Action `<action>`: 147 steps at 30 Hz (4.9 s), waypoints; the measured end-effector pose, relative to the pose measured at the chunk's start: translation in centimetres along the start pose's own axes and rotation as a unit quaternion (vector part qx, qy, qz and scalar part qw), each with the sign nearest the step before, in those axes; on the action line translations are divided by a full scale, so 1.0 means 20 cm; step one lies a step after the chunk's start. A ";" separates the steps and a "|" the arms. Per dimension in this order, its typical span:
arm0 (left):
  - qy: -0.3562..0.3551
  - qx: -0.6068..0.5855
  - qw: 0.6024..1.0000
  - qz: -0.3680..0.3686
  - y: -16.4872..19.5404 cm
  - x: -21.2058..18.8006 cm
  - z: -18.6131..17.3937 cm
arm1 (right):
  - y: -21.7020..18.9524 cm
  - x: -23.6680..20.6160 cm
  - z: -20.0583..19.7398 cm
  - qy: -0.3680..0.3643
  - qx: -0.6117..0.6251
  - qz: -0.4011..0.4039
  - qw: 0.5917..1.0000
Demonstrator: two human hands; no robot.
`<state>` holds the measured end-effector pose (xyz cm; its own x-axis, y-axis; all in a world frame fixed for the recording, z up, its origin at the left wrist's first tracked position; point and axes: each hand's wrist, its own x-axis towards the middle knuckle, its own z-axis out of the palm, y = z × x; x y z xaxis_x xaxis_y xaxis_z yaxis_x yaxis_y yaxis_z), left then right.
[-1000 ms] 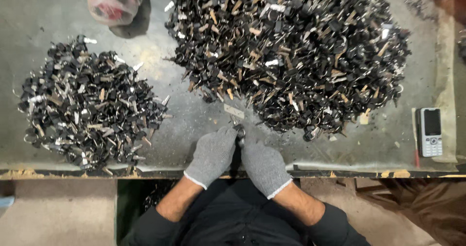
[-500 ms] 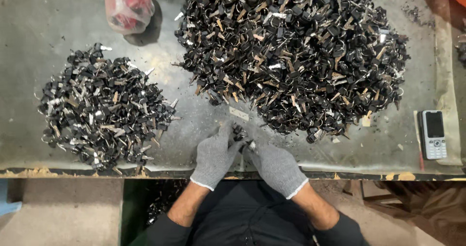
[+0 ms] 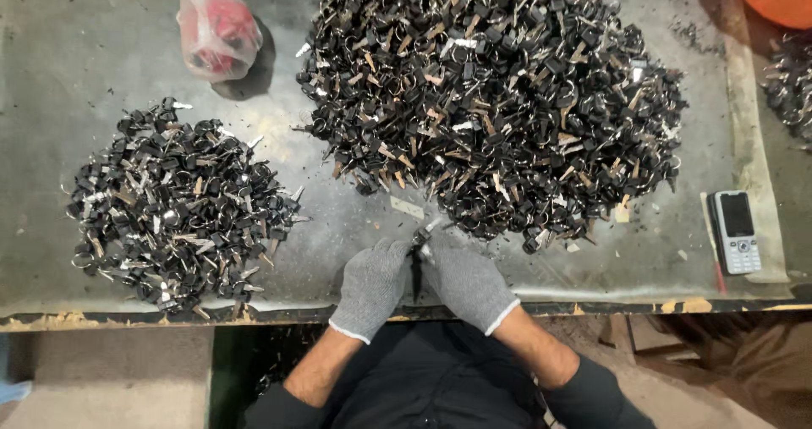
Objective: The person, wearing gloves, picks small black metal parts one at a time from a large pile on the workbench, briefly handles each part, and places it into a separate pile on the left, gradually building up the sorted pile while the main heap shrinks slightly.
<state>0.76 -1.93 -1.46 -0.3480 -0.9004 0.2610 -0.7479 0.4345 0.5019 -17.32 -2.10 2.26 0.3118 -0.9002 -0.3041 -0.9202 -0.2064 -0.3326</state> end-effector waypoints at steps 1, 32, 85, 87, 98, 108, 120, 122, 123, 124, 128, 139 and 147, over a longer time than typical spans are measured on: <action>0.006 0.007 1.000 -0.006 0.01 0.00 0.00 | 0.00 0.00 0.00 -0.046 -0.012 0.011 0.999; 0.033 0.010 0.997 -0.070 0.06 -0.07 -0.01 | -0.02 -0.06 0.03 0.063 0.045 -0.032 0.996; 0.042 -0.008 0.995 -0.090 -0.18 0.23 -0.18 | 0.02 -0.10 0.07 -0.033 0.014 0.012 0.999; 0.041 -0.082 0.993 -0.071 -0.09 0.16 -0.15 | 0.01 -0.12 0.05 0.005 0.063 -0.028 0.998; -0.012 -0.170 0.977 -0.125 0.07 0.06 -0.19 | -0.02 -0.08 -0.01 -0.051 0.024 0.067 0.996; -0.074 -0.096 0.987 -0.104 0.01 0.08 -0.15 | 0.02 -0.01 -0.01 0.013 0.103 -0.031 0.994; -0.089 -0.056 0.994 0.006 -0.09 0.09 -0.08 | -0.16 0.02 0.07 0.089 -0.038 0.050 0.994; -0.140 -0.012 0.990 -0.005 -0.10 0.09 -0.07 | -0.16 0.03 0.10 0.072 -0.035 0.049 0.996; -0.136 -0.010 0.991 -0.004 -0.11 0.08 -0.06 | -0.15 0.03 0.11 0.061 -0.023 0.056 0.996; -0.134 -0.009 0.991 0.000 -0.11 0.08 -0.06 | -0.14 0.04 0.12 0.049 -0.009 0.066 0.997; -0.092 -0.013 0.994 0.056 -0.12 0.09 -0.05 | -0.13 0.06 0.12 0.057 -0.035 0.068 0.995; -0.165 -0.051 0.977 -0.125 -0.05 0.12 -0.12 | -0.11 -0.04 -0.06 -0.077 -0.080 0.065 0.992; -0.200 -0.059 0.975 -0.079 -0.10 0.15 -0.13 | -0.13 0.05 0.02 0.065 -0.112 0.027 0.991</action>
<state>2.58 -5.45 0.46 -0.4438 -0.8820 -0.1586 -0.7483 0.2674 0.6071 -14.61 -2.39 2.46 0.2418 -0.9508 -0.1938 -0.9685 -0.2242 -0.1085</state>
